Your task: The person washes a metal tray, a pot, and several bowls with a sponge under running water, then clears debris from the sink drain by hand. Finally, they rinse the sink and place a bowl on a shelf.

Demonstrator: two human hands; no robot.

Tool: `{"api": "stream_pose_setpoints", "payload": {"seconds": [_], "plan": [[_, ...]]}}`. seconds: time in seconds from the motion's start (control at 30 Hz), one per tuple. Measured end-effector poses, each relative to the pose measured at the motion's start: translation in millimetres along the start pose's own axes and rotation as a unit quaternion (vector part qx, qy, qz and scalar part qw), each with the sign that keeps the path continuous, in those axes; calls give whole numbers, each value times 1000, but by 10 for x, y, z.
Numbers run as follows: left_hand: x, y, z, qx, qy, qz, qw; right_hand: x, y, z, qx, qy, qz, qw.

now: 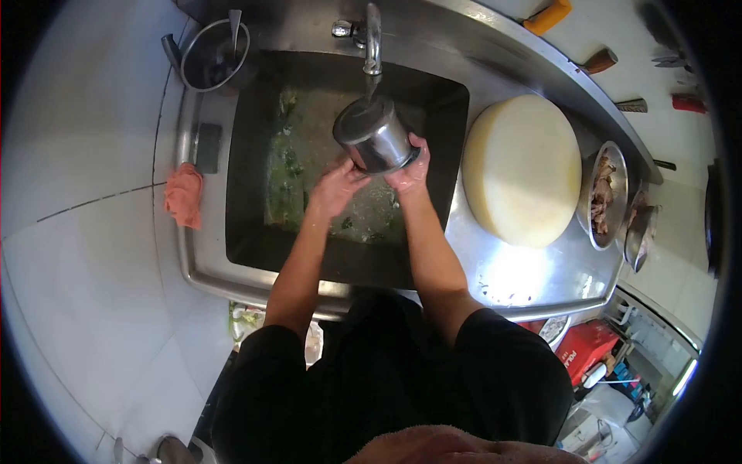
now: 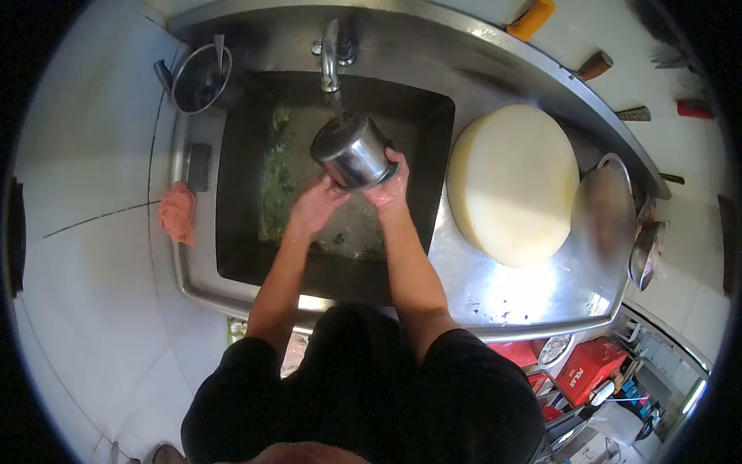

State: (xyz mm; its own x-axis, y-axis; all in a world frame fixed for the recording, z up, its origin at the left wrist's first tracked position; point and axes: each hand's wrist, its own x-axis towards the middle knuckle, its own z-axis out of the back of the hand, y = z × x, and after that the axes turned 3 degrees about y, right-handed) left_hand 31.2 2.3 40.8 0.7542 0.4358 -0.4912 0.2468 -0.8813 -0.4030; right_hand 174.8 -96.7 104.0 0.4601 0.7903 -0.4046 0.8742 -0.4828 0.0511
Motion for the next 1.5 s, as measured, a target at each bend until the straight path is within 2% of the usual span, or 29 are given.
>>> {"api": "stream_pose_setpoints", "payload": {"seconds": [0.07,0.13,0.17,0.2,0.27,0.3,0.37,0.4,0.43,0.47,0.5,0.53,0.6,0.67,0.7,0.73,0.8,0.83,0.9,1.0,1.03,1.1,1.17,1.2,1.27,1.33,1.37,1.43,1.5], "plan": [[-85,-421,-360,279,71,-137,948,63,162,-142,-13,2,-51,999],[-82,-811,-824,474,109,-247,838,211,242,-266,-43,3,-123,992],[20,-854,-887,476,99,-234,842,295,191,-361,-45,18,-135,990],[122,-899,-952,478,89,-220,846,339,65,-443,-97,1,-94,991],[508,-718,-737,308,15,-69,949,372,-150,-759,-200,-31,-8,979],[722,-658,-578,176,-4,-29,984,382,-105,-778,-321,7,-25,947],[551,-881,-691,211,13,101,972,367,32,-681,-541,72,-56,836],[396,-1029,-777,227,20,167,959,356,110,-587,-638,100,-73,760],[233,-1201,-845,333,36,223,915,368,182,-484,-725,128,-89,671],[242,-1045,-678,447,45,88,889,401,231,-373,-800,155,-105,571],[310,-763,-410,548,52,-49,833,463,245,-179,-592,94,-85,796],[269,-628,-413,505,56,-82,857,465,259,-209,-332,57,-153,929],[179,-363,-434,416,72,-149,894,527,148,-325,-216,64,-166,960],[384,-282,-115,182,98,-48,977,554,-175,-401,-526,44,-86,845],[432,-368,-41,21,168,20,985,494,-84,-580,-809,67,-165,560],[325,-483,-200,20,139,83,987,352,-166,-740,-889,141,-72,430],[115,-765,-536,20,83,197,977,125,-42,-1066,-914,158,-136,348],[191,-721,-384,24,87,206,974,113,-19,-1016,-914,171,-113,349],[182,-542,-383,-6,113,110,987,136,-32,-807,-912,204,-71,349],[309,-310,-267,-98,124,10,987,19,-258,-818,-730,59,-25,680],[352,-315,-182,-134,125,-8,983,46,-411,-790,-666,46,94,739],[394,-387,-62,-160,75,-34,984,72,-626,-1161,-662,105,126,731],[278,-414,-102,-160,72,-24,984,264,-894,-1698,-549,126,26,826],[275,-428,-77,-166,88,-16,982,399,-925,-2051,-614,116,-26,781],[337,-408,-84,-179,125,11,976,532,-904,-2255,-740,110,85,658],[262,-424,-323,-172,119,-6,978,570,-812,-2164,-807,115,383,435],[278,-438,-337,-193,129,1,973,347,-643,-2136,-829,92,362,415],[222,-444,-566,-210,128,-23,969,-72,-523,-1878,-820,-19,325,471],[217,-357,-631,-161,165,-62,971,-349,-547,-1485,-826,-64,403,389]]}}
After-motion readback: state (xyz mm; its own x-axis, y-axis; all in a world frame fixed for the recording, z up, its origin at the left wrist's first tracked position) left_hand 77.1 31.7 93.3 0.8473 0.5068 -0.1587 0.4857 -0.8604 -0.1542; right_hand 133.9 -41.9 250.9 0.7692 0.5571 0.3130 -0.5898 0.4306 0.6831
